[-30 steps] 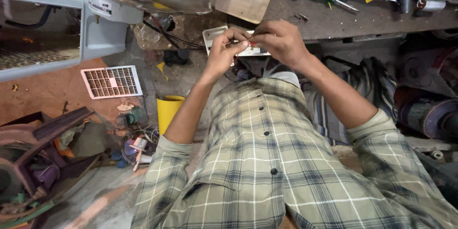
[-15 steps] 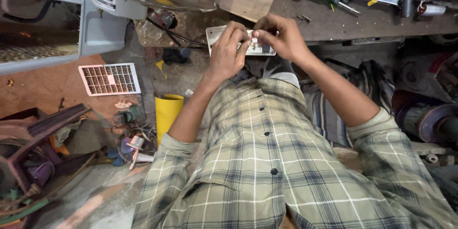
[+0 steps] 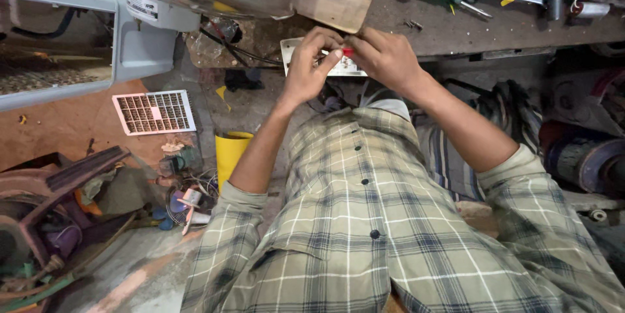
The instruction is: The person works on a small white electrical box, stripping and twisting wires, then wrapping connections with red tape. They use a screwdriver to tighten screws inside the box and later attach a white cylindrical component to the box.
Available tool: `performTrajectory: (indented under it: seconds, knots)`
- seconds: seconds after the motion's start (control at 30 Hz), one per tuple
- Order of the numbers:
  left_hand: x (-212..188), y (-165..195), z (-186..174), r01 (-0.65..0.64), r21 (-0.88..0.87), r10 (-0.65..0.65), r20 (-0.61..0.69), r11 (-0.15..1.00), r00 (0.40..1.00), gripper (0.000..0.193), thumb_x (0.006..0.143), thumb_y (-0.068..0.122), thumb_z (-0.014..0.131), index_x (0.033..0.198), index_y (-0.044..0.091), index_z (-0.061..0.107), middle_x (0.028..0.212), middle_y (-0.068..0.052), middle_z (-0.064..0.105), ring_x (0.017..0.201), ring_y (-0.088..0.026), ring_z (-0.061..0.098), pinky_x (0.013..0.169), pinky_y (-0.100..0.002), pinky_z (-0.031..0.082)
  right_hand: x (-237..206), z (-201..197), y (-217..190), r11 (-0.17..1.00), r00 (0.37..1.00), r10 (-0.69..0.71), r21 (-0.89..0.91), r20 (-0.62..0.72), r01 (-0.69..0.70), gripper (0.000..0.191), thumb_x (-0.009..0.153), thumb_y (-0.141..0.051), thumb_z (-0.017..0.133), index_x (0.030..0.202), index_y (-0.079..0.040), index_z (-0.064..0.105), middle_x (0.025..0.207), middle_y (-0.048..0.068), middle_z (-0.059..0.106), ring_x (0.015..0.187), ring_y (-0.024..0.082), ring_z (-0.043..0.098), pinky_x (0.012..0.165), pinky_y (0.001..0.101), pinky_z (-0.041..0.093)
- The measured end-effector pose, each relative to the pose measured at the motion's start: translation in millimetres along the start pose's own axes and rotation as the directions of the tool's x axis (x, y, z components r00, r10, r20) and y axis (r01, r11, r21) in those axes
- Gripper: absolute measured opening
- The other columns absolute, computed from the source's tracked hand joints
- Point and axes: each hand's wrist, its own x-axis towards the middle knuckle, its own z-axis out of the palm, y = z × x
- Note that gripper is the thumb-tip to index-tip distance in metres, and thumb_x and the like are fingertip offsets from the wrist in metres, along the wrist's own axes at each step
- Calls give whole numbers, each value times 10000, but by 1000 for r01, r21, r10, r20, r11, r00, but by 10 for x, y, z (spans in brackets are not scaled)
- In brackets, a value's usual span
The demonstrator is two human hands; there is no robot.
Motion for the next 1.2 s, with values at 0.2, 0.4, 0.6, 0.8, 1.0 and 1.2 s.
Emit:
performTrajectory:
  seconds: [0.2,0.4,0.6,0.8,1.0,1.2]
  knots:
    - [-10,72,-32,-99,61,100,-16,993,995,95,937,39,715,1016,0,682,1087,-119,689,1054,-260,691,929,-363,542,-34,70,27,946,981,192,273,-34,-176,154,962,-95,813,1069,-9,742,960,105,697,835,241,698,693,363,548]
    - [-56,174,-4,-187,292,203,-23,938,979,102,937,53,736,1019,18,687,1077,-107,692,1009,-287,695,866,-382,539,-12,110,12,422,801,532,735,273,-531,155,990,-108,760,1104,-30,688,958,73,716,839,175,682,721,316,567]
    - [-77,159,18,-128,161,144,-88,979,986,101,965,53,719,1039,28,655,1086,-83,669,1012,-279,697,885,-389,557,4,62,-83,962,983,184,209,-26,-174,136,968,-79,727,1089,-17,723,1031,140,665,939,342,631,796,415,507]
    - [-129,124,-14,-206,438,248,-42,875,968,120,945,115,745,1041,64,695,1110,-73,687,1036,-285,678,888,-402,541,-29,117,99,848,945,263,420,195,-323,177,1012,-162,728,1056,8,705,956,139,661,887,291,647,743,383,510]
    - [-463,-224,-289,41,349,118,-422,936,899,201,1021,172,700,1184,56,710,1174,-102,714,1105,-220,691,955,-339,541,-147,291,238,599,817,536,586,214,-546,165,1042,-157,688,1087,0,703,962,42,705,846,97,640,735,278,520]
    - [-1106,-667,-437,370,-48,-319,-615,928,721,262,1100,261,642,1116,-1,644,994,-118,711,907,-183,649,845,-284,525,-195,392,312,558,779,606,613,158,-559,175,1065,-161,712,1108,9,704,931,26,697,831,78,618,740,259,507]
